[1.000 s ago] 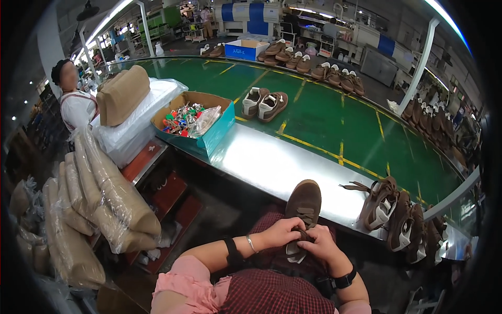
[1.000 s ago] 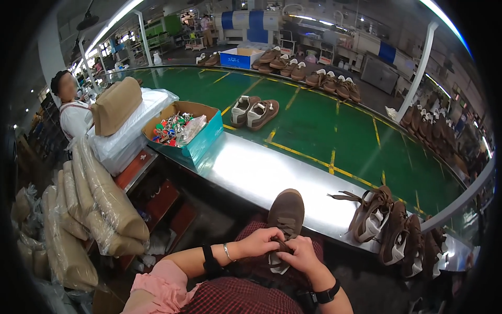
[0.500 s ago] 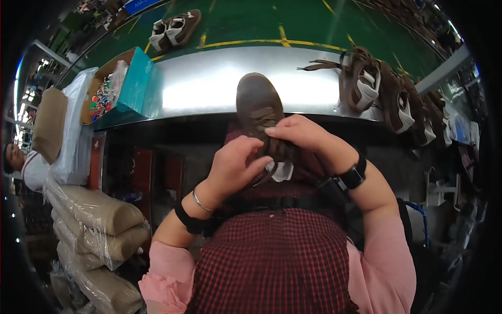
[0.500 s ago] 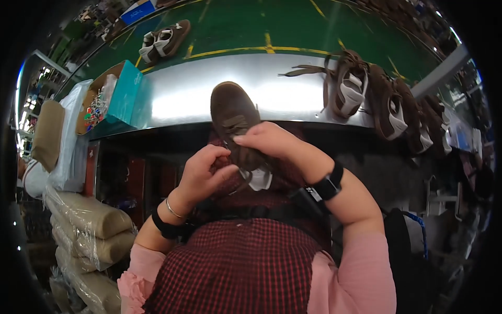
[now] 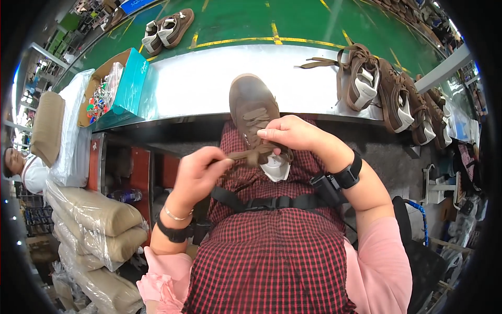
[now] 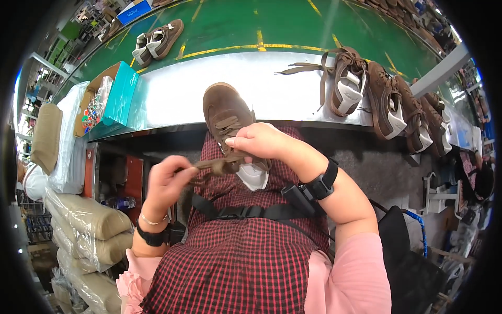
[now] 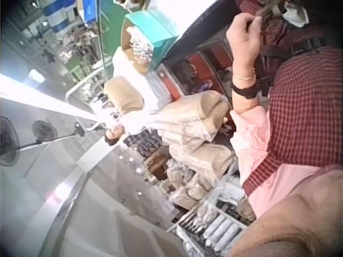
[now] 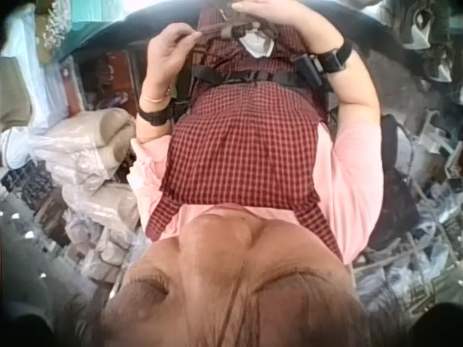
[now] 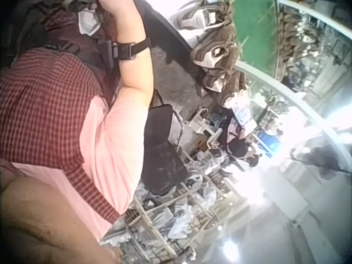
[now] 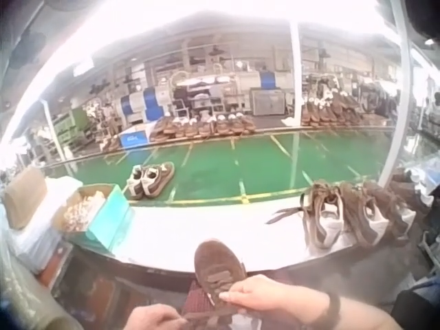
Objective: Lacing and tying brown shoes in a manufacturing setting.
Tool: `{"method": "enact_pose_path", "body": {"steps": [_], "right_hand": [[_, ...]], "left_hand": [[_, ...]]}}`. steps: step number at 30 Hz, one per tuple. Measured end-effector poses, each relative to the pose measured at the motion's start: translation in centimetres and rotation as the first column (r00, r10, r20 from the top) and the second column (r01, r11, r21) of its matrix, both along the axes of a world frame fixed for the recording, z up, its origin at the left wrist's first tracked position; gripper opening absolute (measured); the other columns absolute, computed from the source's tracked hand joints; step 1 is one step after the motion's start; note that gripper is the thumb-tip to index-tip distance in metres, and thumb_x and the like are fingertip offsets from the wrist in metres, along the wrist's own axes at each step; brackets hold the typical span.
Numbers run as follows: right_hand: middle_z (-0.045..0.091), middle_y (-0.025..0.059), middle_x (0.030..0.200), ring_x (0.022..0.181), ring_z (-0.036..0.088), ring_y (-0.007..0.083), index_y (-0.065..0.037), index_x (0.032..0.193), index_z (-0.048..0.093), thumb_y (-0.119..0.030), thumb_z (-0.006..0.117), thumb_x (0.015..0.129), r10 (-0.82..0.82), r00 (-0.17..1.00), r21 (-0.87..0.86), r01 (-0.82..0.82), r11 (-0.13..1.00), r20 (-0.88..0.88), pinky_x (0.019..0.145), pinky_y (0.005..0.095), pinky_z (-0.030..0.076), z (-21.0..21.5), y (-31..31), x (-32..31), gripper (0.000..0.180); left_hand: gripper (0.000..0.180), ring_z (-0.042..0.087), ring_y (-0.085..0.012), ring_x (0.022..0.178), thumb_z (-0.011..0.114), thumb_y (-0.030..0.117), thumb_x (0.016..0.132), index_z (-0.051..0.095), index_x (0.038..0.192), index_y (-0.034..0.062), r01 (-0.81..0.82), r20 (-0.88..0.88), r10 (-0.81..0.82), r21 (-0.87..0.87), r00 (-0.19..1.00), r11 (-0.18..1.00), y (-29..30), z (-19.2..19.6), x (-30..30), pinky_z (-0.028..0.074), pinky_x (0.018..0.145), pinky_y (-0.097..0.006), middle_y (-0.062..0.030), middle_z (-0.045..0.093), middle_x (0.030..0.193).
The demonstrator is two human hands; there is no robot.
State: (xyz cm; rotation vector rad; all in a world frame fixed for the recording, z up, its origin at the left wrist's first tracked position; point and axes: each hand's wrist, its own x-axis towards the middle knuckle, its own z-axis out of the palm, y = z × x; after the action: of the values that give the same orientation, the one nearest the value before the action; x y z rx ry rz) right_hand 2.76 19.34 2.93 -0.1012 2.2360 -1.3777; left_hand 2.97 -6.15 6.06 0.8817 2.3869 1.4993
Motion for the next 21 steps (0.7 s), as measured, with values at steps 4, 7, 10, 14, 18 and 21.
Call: {"method": "enact_pose_path", "body": {"steps": [4, 7, 10, 14, 18, 21], "right_hand": [[0.062, 0.001, 0.063, 0.063, 0.054, 0.0095, -0.004, 0.082, 0.066, -0.039, 0.054, 0.09, -0.018, 0.999, -0.096, 0.022, 0.995, 0.035, 0.063, 0.0258, 0.044, 0.1, 0.4, 0.0, 0.037], [0.059, -0.0016, 0.063, 0.063, 0.052, 0.0069, -0.005, 0.084, 0.065, -0.034, 0.057, 0.089, -0.033, 0.999, -0.175, 0.039, 0.984, 0.038, 0.061, 0.0238, 0.042, -0.5, 0.7, 0.2, 0.031], [0.059, -0.0021, 0.065, 0.063, 0.052, 0.006, -0.005, 0.086, 0.064, -0.031, 0.058, 0.089, -0.055, 0.997, -0.268, 0.069, 0.961, 0.059, 0.06, 0.0224, 0.041, -1.4, 1.2, 0.3, 0.027], [0.059, -0.0016, 0.068, 0.063, 0.053, 0.0054, -0.004, 0.088, 0.063, -0.025, 0.062, 0.088, -0.119, 0.99, -0.374, 0.138, 0.917, 0.073, 0.058, 0.0211, 0.041, -2.4, 1.4, 0.7, 0.021], [0.061, 0.0011, 0.07, 0.064, 0.056, 0.0075, -0.002, 0.09, 0.062, -0.019, 0.063, 0.086, -0.258, 0.966, -0.41, 0.237, 0.881, 0.004, 0.059, 0.0248, 0.046, -1.7, -0.1, 1.3, 0.017], [0.059, -0.0021, 0.076, 0.069, 0.052, 0.0051, -0.001, 0.094, 0.06, -0.01, 0.064, 0.084, -0.114, 0.93, -0.097, 0.084, 0.992, -0.35, 0.064, 0.0219, 0.046, -0.4, -0.6, 1.2, 0.014]], "left_hand": [[0.005, 0.053, -0.009, 0.067, 0.059, 0.001, 0.086, 0.055, 0.088, 0.0036, -0.275, 0.123, 0.246, 0.385, 0.961, 0.881, -3.2, -0.7, -0.3, 0.043, 0.059, -0.023, -0.002, 0.057, 0.08], [0.005, 0.057, -0.0131, 0.073, 0.058, 0.004, 0.089, 0.053, 0.09, 0.0046, -0.403, 0.088, 0.462, 0.647, 0.883, 0.647, -4.1, -0.5, -1.9, 0.047, 0.067, -0.026, -0.0047, 0.059, 0.085], [0.007, 0.057, -0.0185, 0.07, 0.053, 0.011, 0.093, 0.051, 0.088, 0.0052, -0.249, 0.141, 0.25, 0.844, 0.958, 0.475, -5.8, 2.2, -3.1, 0.05, 0.066, -0.031, -0.0054, 0.055, 0.074], [0.005, 0.055, -0.0162, 0.063, 0.052, 0.011, 0.092, 0.052, 0.091, 0.0057, -0.396, 0.226, 0.35, 0.731, 0.909, 0.555, -7.2, 1.2, -5.6, 0.05, 0.059, -0.031, -0.0054, 0.053, 0.072], [0.005, 0.056, -0.014, 0.063, 0.058, 0.008, 0.087, 0.055, 0.09, 0.0049, -0.403, 0.238, 0.34, 0.311, 0.91, 0.861, -3.4, -2.7, -2.7, 0.047, 0.058, -0.027, -0.004, 0.056, 0.07], [0.017, 0.058, -0.0194, 0.065, 0.066, 0.008, 0.079, 0.058, 0.093, 0.0018, 0.047, -0.247, -0.064, -0.075, 0.967, 0.996, 0.0, -3.6, -0.3, 0.047, 0.06, -0.031, -0.0074, 0.058, 0.071]]}}
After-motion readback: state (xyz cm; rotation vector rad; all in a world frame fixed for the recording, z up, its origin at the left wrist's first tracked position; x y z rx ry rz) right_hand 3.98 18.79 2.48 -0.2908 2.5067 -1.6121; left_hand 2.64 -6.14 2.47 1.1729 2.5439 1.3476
